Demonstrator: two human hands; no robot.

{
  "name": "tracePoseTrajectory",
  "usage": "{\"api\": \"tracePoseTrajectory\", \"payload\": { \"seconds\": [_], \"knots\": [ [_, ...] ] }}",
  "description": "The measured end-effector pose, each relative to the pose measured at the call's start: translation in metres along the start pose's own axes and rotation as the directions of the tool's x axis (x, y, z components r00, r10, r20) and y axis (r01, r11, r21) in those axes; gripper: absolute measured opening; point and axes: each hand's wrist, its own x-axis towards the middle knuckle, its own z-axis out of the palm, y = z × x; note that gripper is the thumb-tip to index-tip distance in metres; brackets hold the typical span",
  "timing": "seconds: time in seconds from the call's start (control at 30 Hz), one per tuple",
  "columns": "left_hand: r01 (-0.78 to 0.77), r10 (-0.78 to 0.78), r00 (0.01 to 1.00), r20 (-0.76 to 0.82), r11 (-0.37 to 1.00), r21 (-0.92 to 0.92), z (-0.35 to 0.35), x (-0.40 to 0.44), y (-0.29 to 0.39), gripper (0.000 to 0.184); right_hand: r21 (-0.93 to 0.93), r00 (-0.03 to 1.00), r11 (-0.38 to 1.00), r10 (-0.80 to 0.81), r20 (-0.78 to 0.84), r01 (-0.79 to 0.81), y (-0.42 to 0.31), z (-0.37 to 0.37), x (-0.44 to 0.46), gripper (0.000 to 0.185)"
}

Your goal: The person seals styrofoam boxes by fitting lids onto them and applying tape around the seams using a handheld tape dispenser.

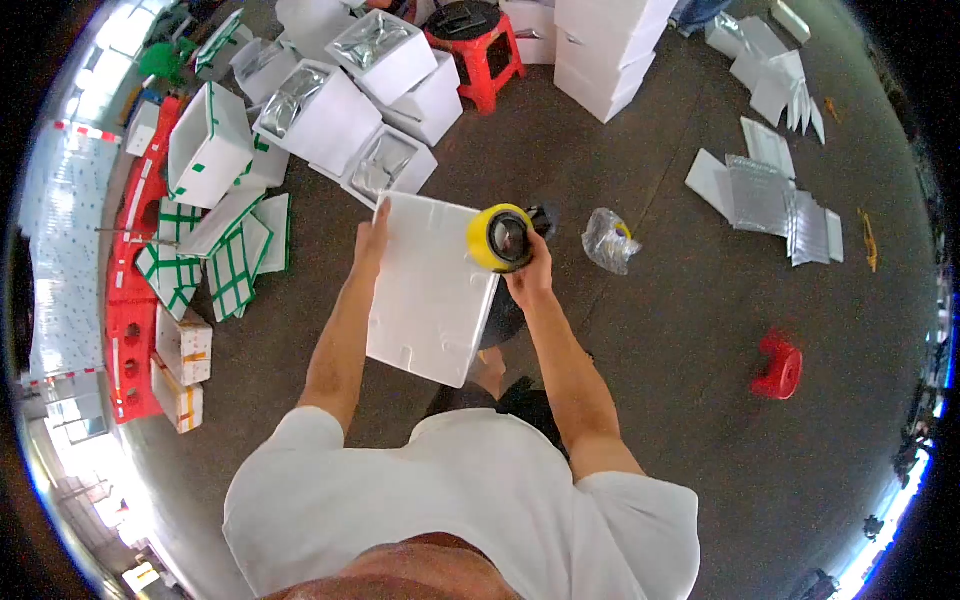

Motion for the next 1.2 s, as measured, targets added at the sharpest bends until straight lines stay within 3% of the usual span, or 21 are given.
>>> {"api": "tracePoseTrajectory", "payload": {
  "seconds": [0.03,0.1,0.13,0.2,0.3,0.43,0.53,0.6,0.67,0.7,0.8,0.83,0.87,0.9,0.93,1.0,1.03,1.07,1.1,1.13,1.2],
  "knots": [
    [0.009,-0.009,1.000,0.004,1.000,-0.017,-0.007,-0.023,-0.001,0.112,-0.019,1.000,1.000,0.004,-0.003,-0.004,-0.003,0.008,-0.017,0.039],
    [-0.013,-0.029,0.975,-0.222,0.983,-0.185,-0.022,-0.067,0.003,0.105,0.019,0.998,0.999,-0.048,-0.049,0.049,-0.008,0.022,-0.048,0.037],
    [0.001,-0.047,0.973,-0.224,0.980,-0.200,-0.032,-0.090,0.006,0.105,-0.045,0.998,0.997,-0.057,0.023,0.058,-0.012,0.026,-0.065,0.037],
    [-0.216,0.104,0.946,-0.308,0.908,-0.358,-0.045,-0.130,0.014,0.094,-0.084,0.996,0.993,-0.082,0.029,0.084,-0.023,0.045,-0.102,0.040],
    [-0.353,0.174,0.904,-0.390,0.818,-0.455,-0.042,-0.159,0.001,0.082,-0.135,0.999,0.990,-0.035,0.012,0.037,-0.031,0.052,-0.138,0.045],
    [-0.429,0.240,0.890,-0.387,0.727,-0.536,-0.007,-0.129,-0.060,0.063,-0.255,0.982,0.959,0.079,-0.170,-0.121,-0.015,0.018,-0.159,0.046],
    [-0.439,0.203,0.886,-0.418,0.660,-0.610,0.007,-0.078,-0.116,0.055,-0.303,0.959,0.912,0.239,-0.151,-0.275,-0.004,-0.023,-0.150,0.040],
    [-0.448,0.338,0.893,-0.296,0.719,-0.531,-0.022,-0.068,-0.117,0.059,-0.302,0.969,0.921,0.241,-0.053,-0.246,-0.012,-0.024,-0.148,0.039],
    [-0.442,0.335,0.894,-0.298,0.769,-0.462,-0.028,-0.056,-0.113,0.061,-0.351,0.953,0.916,0.088,-0.291,-0.192,-0.037,0.013,-0.158,0.038],
    [-0.446,0.342,0.888,-0.307,0.804,-0.394,-0.028,-0.050,-0.106,0.063,-0.371,0.955,0.919,0.022,-0.295,-0.136,-0.051,0.026,-0.159,0.035],
    [-0.196,0.189,0.980,-0.054,0.918,-0.345,-0.054,-0.084,-0.026,0.067,-0.452,0.985,0.880,0.087,-0.150,-0.146,-0.113,-0.045,-0.139,0.046],
    [-0.342,0.336,0.939,-0.073,0.936,-0.088,-0.053,-0.062,-0.017,0.068,-0.469,0.972,0.873,0.023,-0.234,-0.134,-0.128,-0.051,-0.135,0.044],
    [-0.356,0.356,0.933,-0.048,0.934,-0.001,-0.050,-0.047,-0.005,0.072,-0.484,0.949,0.865,-0.030,-0.314,-0.132,-0.142,-0.056,-0.128,0.042],
    [-0.329,0.333,0.941,-0.051,0.941,0.075,-0.039,-0.016,-0.006,0.074,-0.427,0.971,0.899,-0.012,-0.237,-0.093,-0.156,-0.077,-0.118,0.040],
    [-0.280,0.309,0.950,-0.040,0.903,0.325,-0.036,0.011,0.005,0.076,-0.327,0.989,0.940,0.058,-0.133,-0.099,-0.171,-0.069,-0.117,0.028],
    [-0.240,0.302,0.951,-0.061,0.850,0.469,-0.009,-0.011,0.056,0.080,-0.274,0.983,0.947,0.181,0.023,-0.168,-0.195,-0.111,-0.097,0.027],
    [-0.326,0.400,0.916,-0.034,0.791,0.518,0.014,-0.010,0.077,0.081,-0.263,0.979,0.947,0.201,0.041,-0.183,-0.207,-0.124,-0.085,0.027],
    [-0.397,0.485,0.875,-0.002,0.719,0.570,0.040,-0.017,0.090,0.083,-0.320,0.978,0.926,0.165,-0.130,-0.199,-0.217,-0.138,-0.075,0.028],
    [-0.243,0.396,0.916,-0.067,0.680,0.691,0.065,-0.062,0.126,0.085,-0.375,0.950,0.899,0.119,-0.290,-0.227,-0.228,-0.150,-0.063,0.030],
    [-0.079,0.314,0.938,-0.148,0.610,0.789,0.089,-0.104,0.165,0.088,-0.357,0.952,0.901,0.157,-0.264,-0.247,-0.241,-0.155,-0.049,0.030],
    [-0.179,0.537,0.840,-0.080,0.412,0.893,0.130,-0.106,0.162,0.080,-0.342,0.983,0.923,0.146,-0.110,-0.175,-0.257,-0.162,-0.039,0.049]
  ]
}}
